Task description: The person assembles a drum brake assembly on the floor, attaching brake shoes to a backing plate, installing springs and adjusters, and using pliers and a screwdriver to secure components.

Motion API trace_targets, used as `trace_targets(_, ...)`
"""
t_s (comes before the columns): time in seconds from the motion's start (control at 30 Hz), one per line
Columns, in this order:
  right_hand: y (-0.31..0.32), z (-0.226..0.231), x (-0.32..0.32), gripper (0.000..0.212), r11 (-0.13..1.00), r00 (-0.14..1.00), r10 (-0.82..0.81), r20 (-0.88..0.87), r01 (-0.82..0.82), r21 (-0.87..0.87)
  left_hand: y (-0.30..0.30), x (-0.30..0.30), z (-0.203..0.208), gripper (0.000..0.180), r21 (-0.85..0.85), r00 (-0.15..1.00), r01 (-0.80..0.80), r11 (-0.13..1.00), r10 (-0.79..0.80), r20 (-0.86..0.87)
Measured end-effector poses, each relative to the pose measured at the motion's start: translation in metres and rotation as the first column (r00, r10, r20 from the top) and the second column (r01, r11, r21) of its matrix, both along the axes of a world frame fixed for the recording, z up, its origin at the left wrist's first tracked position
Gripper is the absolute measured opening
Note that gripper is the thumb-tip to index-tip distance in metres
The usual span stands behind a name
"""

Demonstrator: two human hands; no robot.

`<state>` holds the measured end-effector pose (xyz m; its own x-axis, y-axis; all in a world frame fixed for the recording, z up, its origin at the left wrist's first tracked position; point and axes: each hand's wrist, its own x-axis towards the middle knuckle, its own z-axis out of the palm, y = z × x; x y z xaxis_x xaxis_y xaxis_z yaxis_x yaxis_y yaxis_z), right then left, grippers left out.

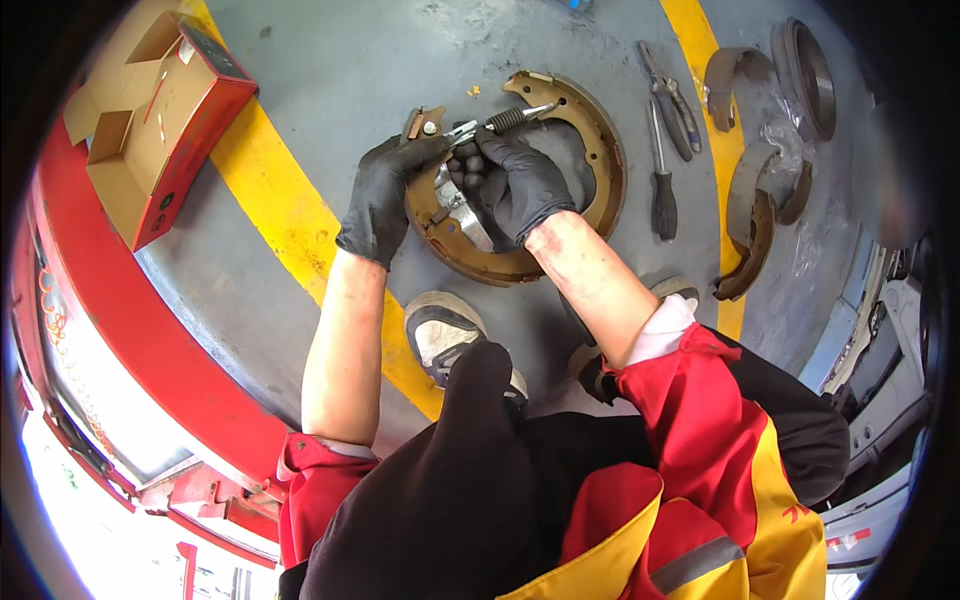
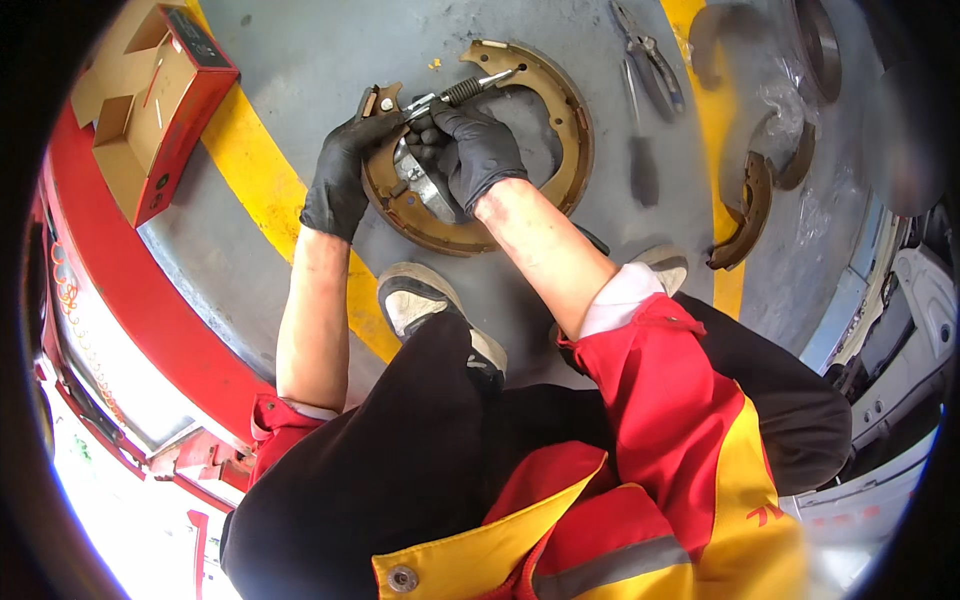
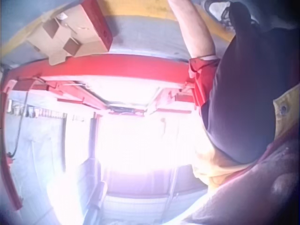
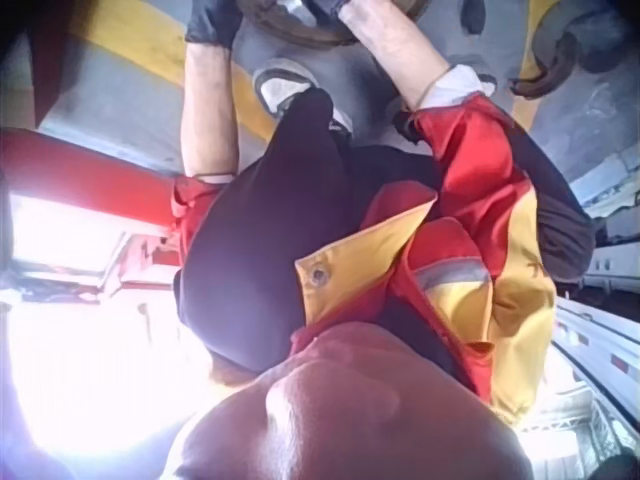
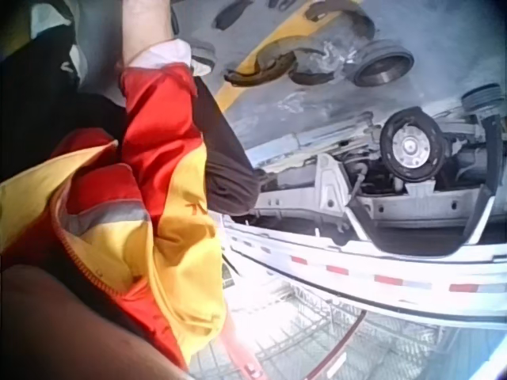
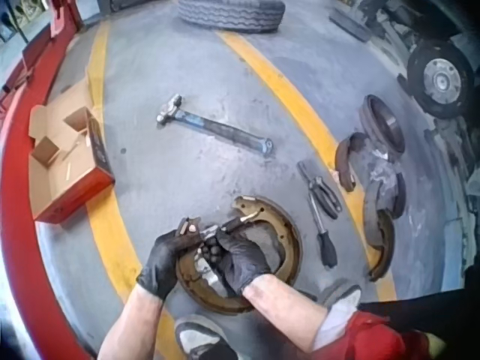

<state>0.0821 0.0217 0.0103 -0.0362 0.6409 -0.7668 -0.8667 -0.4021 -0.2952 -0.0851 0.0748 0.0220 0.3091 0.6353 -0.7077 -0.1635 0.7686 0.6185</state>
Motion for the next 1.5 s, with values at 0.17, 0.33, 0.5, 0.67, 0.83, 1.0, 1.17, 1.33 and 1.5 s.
trace_targets(0.17, -0.003, -0.005, -0.003, 0.011, 0.998, 1.000, 0.013, 0.020, -0.014, 0.064, -0.002, -0.002, 0.002, 0.032, 0.003, 1.000, 0.017, 1.000, -0.017, -0.020)
trace_targets(0.33, -0.001, -0.011, -0.009, 0.012, 0.999, 0.998, -0.048, 0.029, 0.048, -0.016, -0.001, -0.007, -0.003, 0.033, 0.055, 0.998, 0.051, 0.997, -0.048, -0.051)
trace_targets(0.5, -0.003, -0.011, 0.001, 0.014, 1.000, 1.000, 0.020, 0.008, -0.020, 0.023, -0.004, -0.001, 0.001, 0.033, 0.012, 0.999, 0.034, 0.999, -0.033, -0.040)
trace_targets(0.67, -0.005, -0.018, 0.001, 0.014, 0.994, 0.999, -0.030, -0.045, 0.035, 0.106, 0.000, -0.006, -0.018, 0.035, 0.047, 0.996, 0.078, 0.996, -0.076, -0.039)
trace_targets(0.83, 0.002, 0.004, -0.014, 0.009, 0.985, 0.985, -0.170, -0.031, 0.169, -0.033, -0.001, -0.001, -0.006, 0.032, 0.006, 0.999, 0.041, 0.999, -0.040, -0.028)
trace_targets(1.0, 0.004, -0.002, -0.009, 0.007, 0.995, 0.991, -0.099, -0.093, 0.096, -0.033, 0.000, -0.007, -0.012, 0.032, -0.024, 0.999, 0.039, 0.999, -0.039, 0.012)
trace_targets(1.17, -0.003, 0.024, 0.016, 0.020, 0.954, 0.950, 0.289, 0.121, -0.276, -0.113, 0.000, -0.011, -0.020, 0.029, -0.013, 0.999, 0.021, 1.000, -0.020, 0.033)
trace_targets(1.33, -0.023, 0.064, 0.125, 0.032, 0.810, -0.284, 0.169, 0.944, -0.506, -0.297, 0.000, -0.001, -0.001, 0.032, -0.047, 0.995, 0.010, 0.999, -0.006, 0.097)
trace_targets(1.5, -0.069, 0.102, 0.086, 0.060, 0.167, -0.808, 0.152, 0.569, -0.547, -0.820, -0.003, -0.005, -0.001, 0.032, -0.035, 0.997, -0.012, 0.999, 0.015, 0.079)
